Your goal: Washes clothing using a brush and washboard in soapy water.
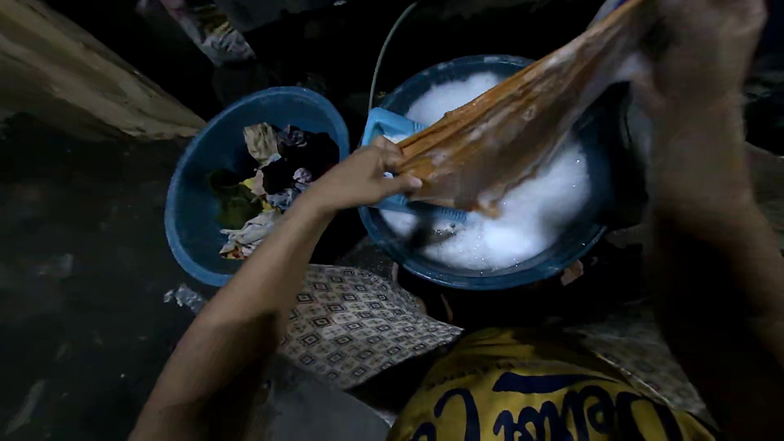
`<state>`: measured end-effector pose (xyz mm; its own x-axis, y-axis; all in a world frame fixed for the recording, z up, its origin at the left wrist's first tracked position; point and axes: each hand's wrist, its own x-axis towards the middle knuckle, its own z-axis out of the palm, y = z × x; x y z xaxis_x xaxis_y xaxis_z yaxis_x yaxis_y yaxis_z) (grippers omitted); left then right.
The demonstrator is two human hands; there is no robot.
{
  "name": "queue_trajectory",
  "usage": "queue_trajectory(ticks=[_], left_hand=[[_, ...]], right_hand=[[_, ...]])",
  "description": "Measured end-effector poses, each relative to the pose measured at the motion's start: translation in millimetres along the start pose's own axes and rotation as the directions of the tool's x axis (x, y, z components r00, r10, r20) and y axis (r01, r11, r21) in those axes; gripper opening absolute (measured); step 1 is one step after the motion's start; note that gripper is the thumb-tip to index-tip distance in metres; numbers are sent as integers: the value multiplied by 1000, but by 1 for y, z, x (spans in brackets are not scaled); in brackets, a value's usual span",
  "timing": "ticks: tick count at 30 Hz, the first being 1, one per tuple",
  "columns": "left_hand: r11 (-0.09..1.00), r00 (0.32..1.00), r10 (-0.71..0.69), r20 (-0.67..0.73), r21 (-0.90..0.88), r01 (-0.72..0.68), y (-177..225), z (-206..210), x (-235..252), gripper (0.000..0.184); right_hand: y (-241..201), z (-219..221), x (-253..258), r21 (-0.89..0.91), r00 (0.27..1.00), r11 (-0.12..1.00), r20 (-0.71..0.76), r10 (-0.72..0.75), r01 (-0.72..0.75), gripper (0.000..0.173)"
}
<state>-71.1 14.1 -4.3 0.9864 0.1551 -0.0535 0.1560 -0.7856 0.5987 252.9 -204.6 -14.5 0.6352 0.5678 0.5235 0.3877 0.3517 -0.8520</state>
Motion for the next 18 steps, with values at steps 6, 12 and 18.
queue_trajectory(ticks=[6,12,18], left_hand=[[806,849,-522,-80,279,522,-86,21,26,29],[787,840,-507,-192,294,543,-107,29,18,25],[865,896,-405,-179,243,439,-129,23,9,18]], right_hand=[[127,103,-29,-624,867,725,149,476,-291,34],[90,256,-104,-305,797,937,517,312,-169,30],[206,152,-107,-656,723,721,385,574,-224,26]])
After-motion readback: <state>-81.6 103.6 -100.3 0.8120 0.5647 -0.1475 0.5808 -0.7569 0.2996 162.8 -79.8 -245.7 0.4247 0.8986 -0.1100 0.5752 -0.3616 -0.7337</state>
